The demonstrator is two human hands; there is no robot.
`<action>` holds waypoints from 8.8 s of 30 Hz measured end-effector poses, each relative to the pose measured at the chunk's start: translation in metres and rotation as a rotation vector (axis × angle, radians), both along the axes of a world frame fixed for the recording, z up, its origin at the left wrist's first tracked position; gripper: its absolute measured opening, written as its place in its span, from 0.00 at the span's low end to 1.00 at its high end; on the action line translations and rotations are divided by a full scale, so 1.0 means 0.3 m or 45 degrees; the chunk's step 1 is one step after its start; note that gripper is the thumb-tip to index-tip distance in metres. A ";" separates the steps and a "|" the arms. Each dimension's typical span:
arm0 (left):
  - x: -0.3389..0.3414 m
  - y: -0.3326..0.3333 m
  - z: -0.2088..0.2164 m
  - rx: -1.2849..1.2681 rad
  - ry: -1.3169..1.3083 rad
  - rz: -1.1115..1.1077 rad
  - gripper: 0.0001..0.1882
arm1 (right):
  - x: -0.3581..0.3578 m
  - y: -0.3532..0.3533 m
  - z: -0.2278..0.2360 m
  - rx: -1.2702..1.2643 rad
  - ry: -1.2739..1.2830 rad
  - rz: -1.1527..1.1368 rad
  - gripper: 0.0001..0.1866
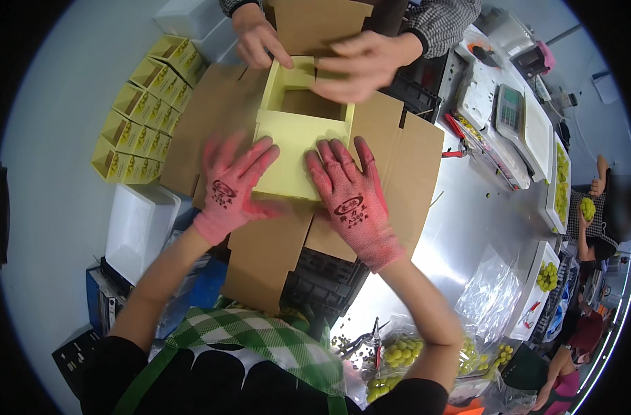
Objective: The person assembles flat cardboard pieces into small yellow boxes by folding and interlocking the sides. They repeatedly pick up a flat piece, fold it into a box shape, and place it on a stack of completed boxes.
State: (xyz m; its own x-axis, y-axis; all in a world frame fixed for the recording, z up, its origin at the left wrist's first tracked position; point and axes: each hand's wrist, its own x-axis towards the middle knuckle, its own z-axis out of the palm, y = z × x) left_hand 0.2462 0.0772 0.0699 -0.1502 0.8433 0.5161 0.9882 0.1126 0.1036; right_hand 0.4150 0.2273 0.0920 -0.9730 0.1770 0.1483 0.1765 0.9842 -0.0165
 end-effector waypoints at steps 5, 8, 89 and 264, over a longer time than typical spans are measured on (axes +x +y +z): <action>-0.027 0.027 0.038 -0.776 0.467 -0.116 0.33 | -0.039 0.033 0.018 0.100 -0.028 0.213 0.37; -0.053 0.072 0.082 -1.082 0.083 -0.390 0.21 | -0.040 0.059 -0.001 -0.192 -0.323 0.288 0.21; -0.287 -0.093 -0.308 0.296 -1.894 -0.052 0.34 | -0.437 -0.010 -0.073 -1.360 -1.166 0.307 0.35; -0.280 -0.231 0.135 -1.098 -0.518 -0.893 0.39 | 0.154 -0.169 -0.033 -1.166 0.090 -0.059 0.28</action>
